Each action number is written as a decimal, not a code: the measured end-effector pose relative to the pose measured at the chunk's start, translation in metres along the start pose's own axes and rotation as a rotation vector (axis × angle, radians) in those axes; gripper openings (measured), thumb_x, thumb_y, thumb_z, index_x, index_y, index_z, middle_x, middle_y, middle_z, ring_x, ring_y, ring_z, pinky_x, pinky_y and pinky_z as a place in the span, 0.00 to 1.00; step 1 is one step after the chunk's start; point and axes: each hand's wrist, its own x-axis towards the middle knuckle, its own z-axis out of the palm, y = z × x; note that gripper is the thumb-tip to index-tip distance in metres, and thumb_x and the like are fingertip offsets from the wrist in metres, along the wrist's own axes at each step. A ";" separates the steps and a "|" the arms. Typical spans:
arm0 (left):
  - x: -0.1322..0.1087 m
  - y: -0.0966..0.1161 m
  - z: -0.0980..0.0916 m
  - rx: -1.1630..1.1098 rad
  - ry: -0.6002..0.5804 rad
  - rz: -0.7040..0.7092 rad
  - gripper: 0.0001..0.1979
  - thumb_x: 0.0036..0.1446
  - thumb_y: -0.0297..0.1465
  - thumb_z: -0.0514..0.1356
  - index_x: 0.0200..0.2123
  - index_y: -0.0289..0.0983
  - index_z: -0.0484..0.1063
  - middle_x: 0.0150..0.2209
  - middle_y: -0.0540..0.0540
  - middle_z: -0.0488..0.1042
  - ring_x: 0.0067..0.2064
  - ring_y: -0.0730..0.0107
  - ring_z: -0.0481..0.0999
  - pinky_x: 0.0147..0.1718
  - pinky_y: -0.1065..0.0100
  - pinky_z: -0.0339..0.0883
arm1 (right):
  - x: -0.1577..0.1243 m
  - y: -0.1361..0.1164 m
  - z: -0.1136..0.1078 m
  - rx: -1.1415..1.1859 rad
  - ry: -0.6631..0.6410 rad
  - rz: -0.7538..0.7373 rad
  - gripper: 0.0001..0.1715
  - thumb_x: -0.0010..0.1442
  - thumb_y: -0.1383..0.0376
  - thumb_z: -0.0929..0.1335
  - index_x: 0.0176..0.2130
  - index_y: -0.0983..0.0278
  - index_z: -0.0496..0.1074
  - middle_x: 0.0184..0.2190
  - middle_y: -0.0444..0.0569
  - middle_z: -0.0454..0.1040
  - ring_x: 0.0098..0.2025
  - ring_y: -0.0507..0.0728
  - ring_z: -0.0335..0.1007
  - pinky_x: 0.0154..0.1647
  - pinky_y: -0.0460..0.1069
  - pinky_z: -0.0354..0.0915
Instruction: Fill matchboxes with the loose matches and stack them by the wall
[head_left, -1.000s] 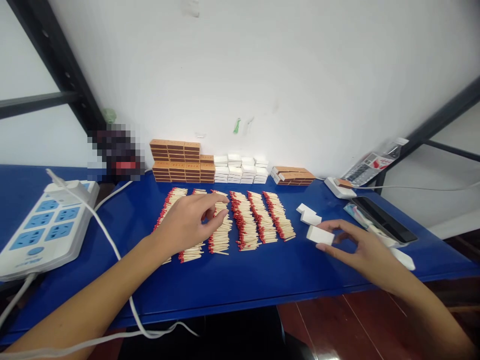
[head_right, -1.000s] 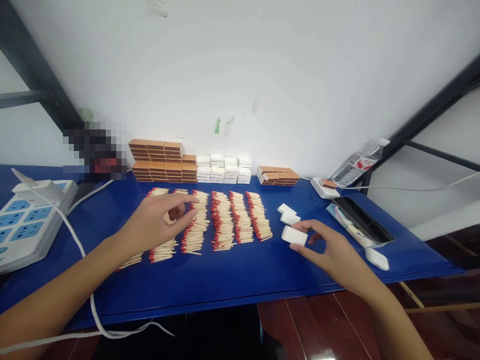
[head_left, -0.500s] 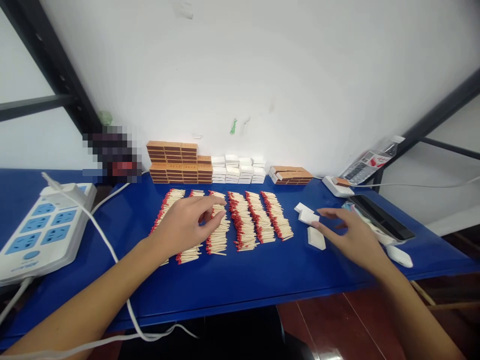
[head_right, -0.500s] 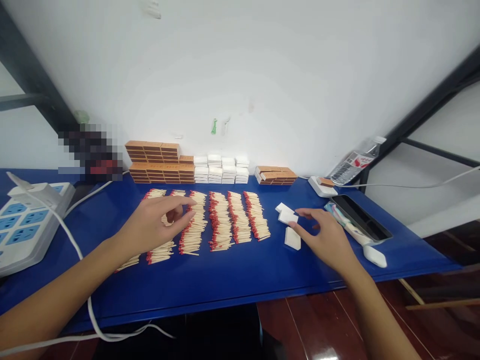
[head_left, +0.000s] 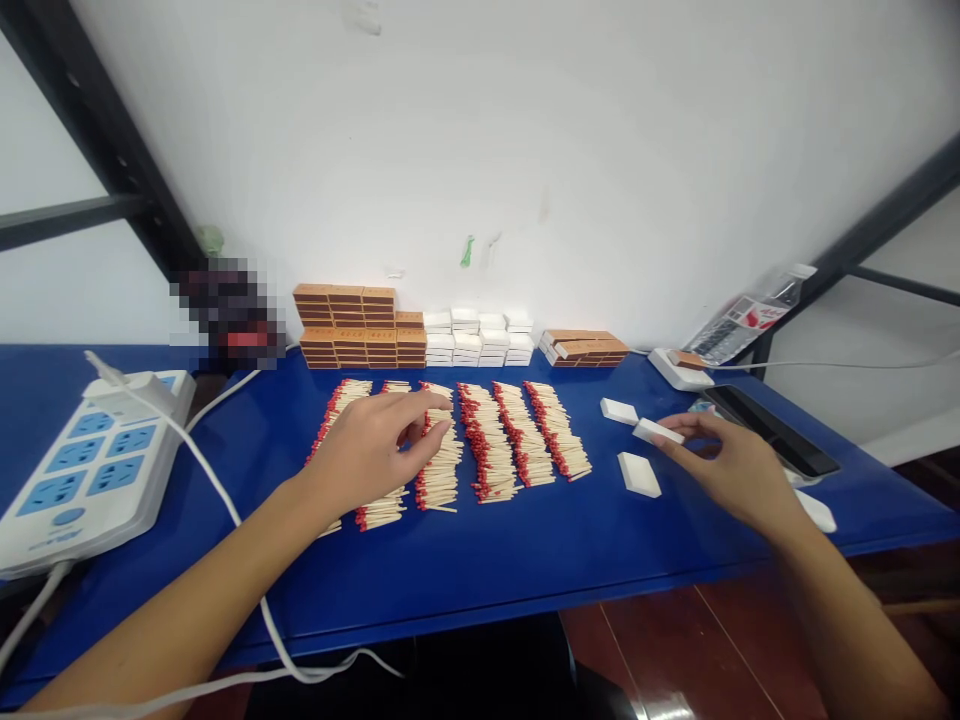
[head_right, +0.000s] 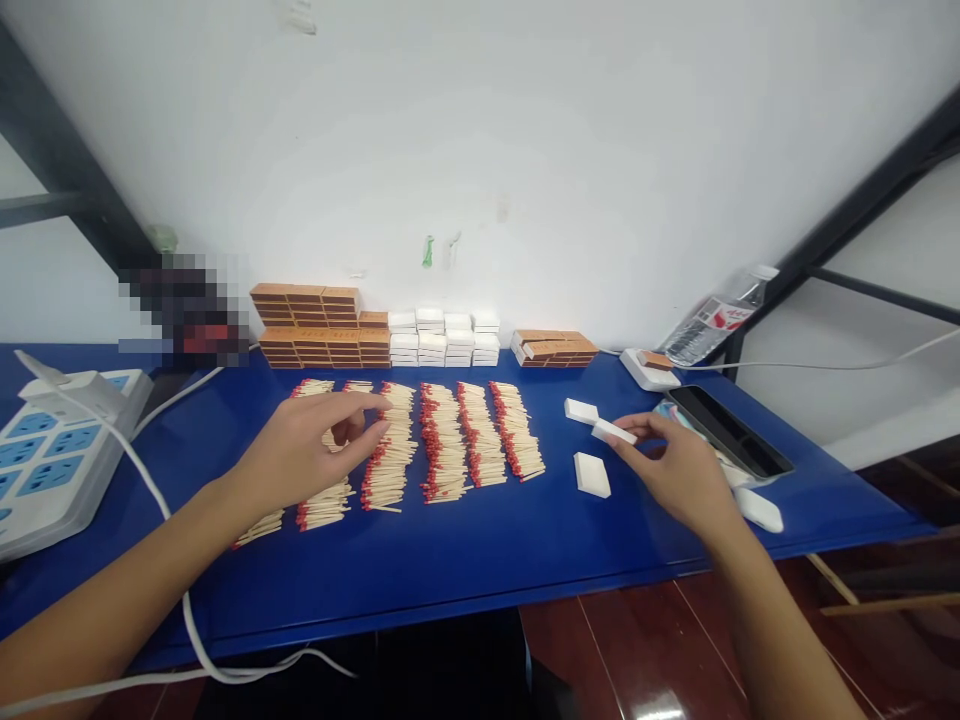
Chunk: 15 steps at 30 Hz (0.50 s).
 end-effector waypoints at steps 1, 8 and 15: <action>0.000 0.000 0.000 0.002 0.001 0.003 0.08 0.69 0.32 0.62 0.48 0.39 0.78 0.26 0.55 0.73 0.27 0.74 0.72 0.29 0.71 0.64 | -0.006 0.000 -0.005 -0.030 0.003 0.010 0.28 0.54 0.38 0.73 0.40 0.57 0.81 0.38 0.52 0.84 0.38 0.65 0.78 0.42 0.59 0.71; 0.001 0.001 0.000 0.002 -0.005 0.024 0.07 0.69 0.33 0.61 0.47 0.39 0.78 0.25 0.55 0.73 0.27 0.74 0.72 0.29 0.71 0.64 | -0.037 -0.003 -0.014 -0.047 -0.083 0.063 0.27 0.60 0.39 0.68 0.40 0.55 0.83 0.39 0.49 0.85 0.41 0.66 0.79 0.41 0.58 0.69; 0.002 0.001 0.000 0.006 0.009 0.028 0.07 0.69 0.33 0.62 0.46 0.39 0.79 0.26 0.55 0.74 0.27 0.74 0.73 0.29 0.71 0.64 | -0.039 -0.010 -0.013 -0.189 -0.149 0.114 0.30 0.58 0.36 0.67 0.32 0.57 0.81 0.33 0.51 0.83 0.36 0.65 0.77 0.36 0.57 0.67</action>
